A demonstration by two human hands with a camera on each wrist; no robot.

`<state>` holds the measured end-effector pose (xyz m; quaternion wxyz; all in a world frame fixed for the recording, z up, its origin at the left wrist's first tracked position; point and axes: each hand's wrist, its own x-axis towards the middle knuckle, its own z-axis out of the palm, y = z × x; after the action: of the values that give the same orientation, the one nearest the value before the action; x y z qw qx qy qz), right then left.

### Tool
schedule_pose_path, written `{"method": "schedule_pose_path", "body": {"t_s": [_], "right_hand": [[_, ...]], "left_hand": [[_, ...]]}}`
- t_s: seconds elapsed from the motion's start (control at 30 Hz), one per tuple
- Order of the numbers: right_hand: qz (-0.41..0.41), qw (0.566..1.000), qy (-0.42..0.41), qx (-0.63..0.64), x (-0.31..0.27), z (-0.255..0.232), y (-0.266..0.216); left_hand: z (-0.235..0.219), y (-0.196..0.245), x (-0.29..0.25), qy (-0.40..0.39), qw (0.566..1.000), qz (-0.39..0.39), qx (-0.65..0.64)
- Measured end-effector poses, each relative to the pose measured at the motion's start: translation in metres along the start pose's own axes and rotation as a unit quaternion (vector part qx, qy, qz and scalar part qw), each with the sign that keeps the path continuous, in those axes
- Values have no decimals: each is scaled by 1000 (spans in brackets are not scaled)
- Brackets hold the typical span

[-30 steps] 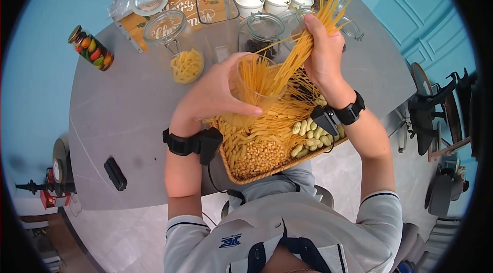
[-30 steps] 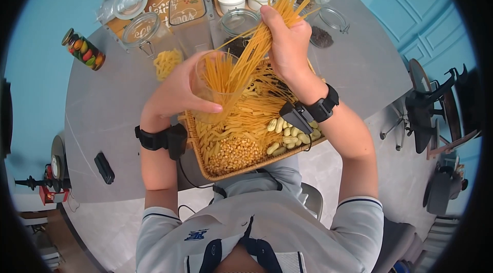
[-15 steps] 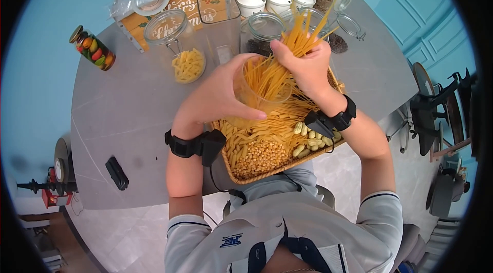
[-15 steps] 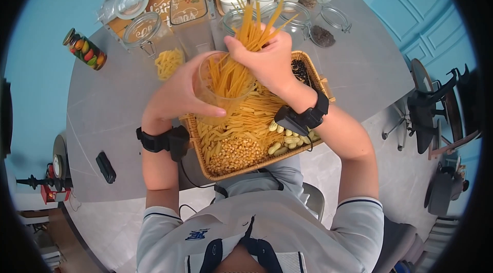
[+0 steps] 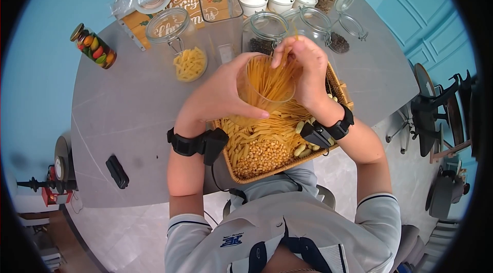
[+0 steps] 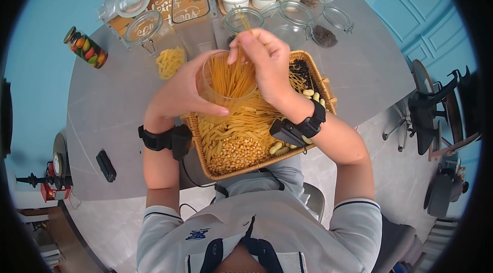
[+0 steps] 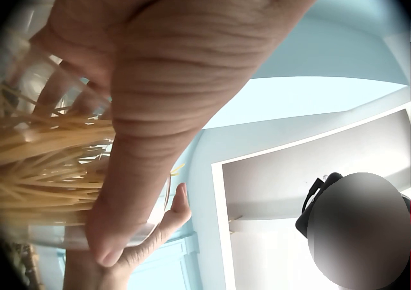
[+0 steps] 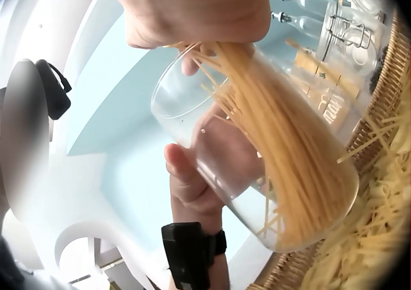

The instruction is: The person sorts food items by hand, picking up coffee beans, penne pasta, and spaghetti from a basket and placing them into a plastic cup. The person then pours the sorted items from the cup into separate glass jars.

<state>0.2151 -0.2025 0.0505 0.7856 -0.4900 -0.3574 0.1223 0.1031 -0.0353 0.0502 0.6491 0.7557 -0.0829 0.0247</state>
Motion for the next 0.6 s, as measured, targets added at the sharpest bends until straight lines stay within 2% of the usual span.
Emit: {"method": "schedule_pose_path", "body": {"t_s": [0.03,0.13,0.23,0.6], "right_hand": [[-4,1000,10,10,0,0,-2],[-8,998,39,42,3,2,-11],[5,995,63,81,6,5,-24],[-35,990,53,126,23,-16,-20]], "left_hand": [[0,-2,0,3,1000,14,8],[1,6,0,-14,999,-29,-13],[2,3,1,-15,1000,-19,-15],[4,4,2,-24,999,-19,-13]]}}
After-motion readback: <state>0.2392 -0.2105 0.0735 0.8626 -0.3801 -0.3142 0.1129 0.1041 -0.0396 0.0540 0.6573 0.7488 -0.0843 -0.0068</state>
